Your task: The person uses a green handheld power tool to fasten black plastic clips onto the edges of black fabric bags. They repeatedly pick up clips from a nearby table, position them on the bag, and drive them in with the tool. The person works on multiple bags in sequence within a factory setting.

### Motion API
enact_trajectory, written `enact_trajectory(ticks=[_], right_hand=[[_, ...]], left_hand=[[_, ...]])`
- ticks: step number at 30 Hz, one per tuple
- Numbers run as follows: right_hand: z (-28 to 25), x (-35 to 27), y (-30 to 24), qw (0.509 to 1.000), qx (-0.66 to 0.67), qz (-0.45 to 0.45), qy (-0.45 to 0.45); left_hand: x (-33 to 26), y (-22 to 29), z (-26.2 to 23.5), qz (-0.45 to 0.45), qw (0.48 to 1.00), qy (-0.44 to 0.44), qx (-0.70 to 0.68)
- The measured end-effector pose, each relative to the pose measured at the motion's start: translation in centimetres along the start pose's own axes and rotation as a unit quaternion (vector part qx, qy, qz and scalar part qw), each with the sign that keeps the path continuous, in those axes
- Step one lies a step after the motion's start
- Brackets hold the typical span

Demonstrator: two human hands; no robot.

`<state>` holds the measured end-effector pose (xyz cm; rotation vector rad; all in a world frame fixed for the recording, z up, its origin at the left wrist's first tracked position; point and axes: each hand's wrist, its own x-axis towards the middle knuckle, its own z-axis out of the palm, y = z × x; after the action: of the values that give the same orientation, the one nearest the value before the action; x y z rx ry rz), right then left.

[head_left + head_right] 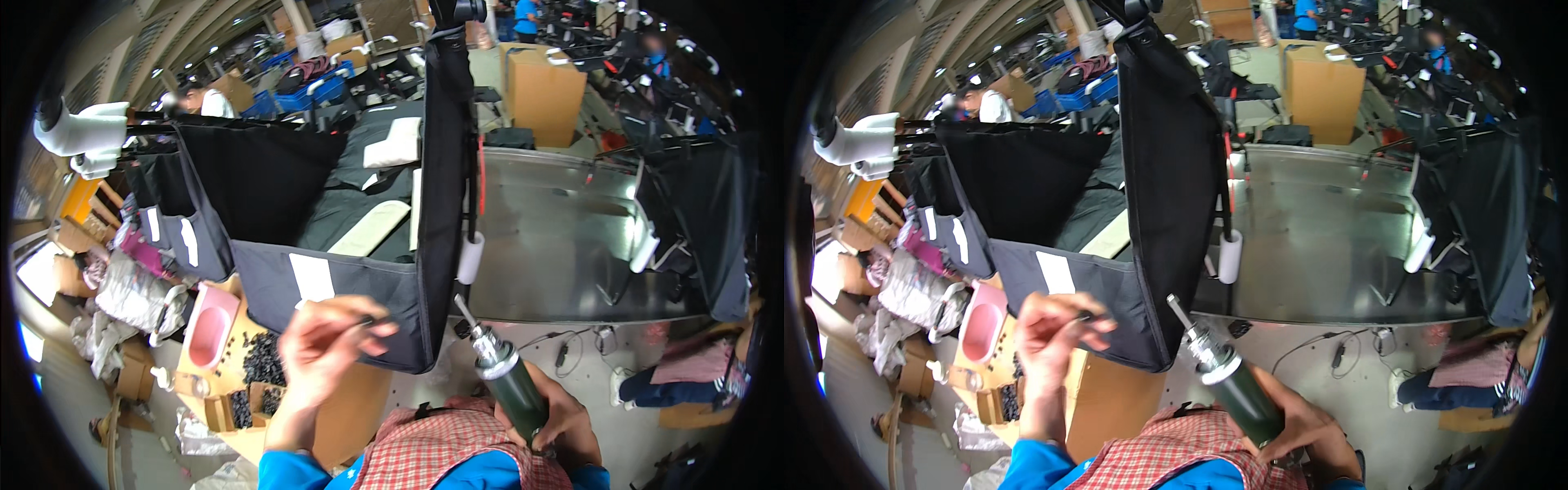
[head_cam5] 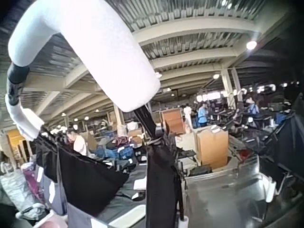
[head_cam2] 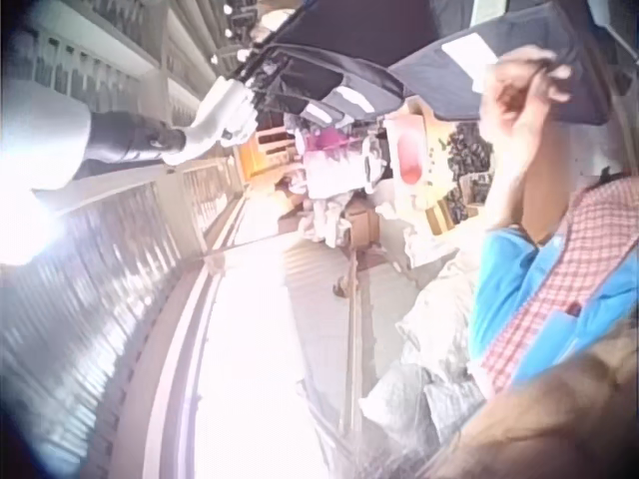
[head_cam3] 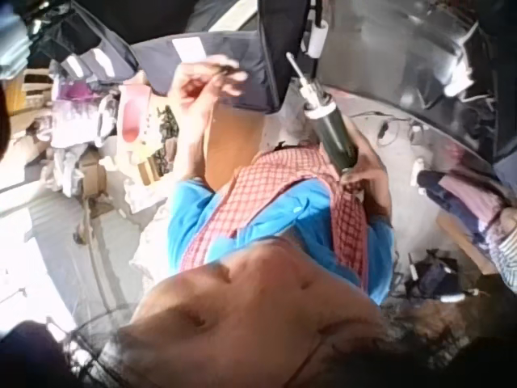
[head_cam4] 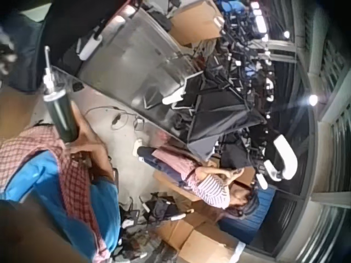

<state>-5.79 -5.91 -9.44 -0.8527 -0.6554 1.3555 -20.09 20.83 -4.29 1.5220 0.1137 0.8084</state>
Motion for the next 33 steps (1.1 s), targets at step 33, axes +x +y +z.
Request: enact_trajectory(ticks=[33], right_hand=[[-3.6,1.3,2.0,0.909,-0.339,-0.163,0.178]], left_hand=[[8.4,3.9,8.0,0.221,0.863,-0.222,0.396]])
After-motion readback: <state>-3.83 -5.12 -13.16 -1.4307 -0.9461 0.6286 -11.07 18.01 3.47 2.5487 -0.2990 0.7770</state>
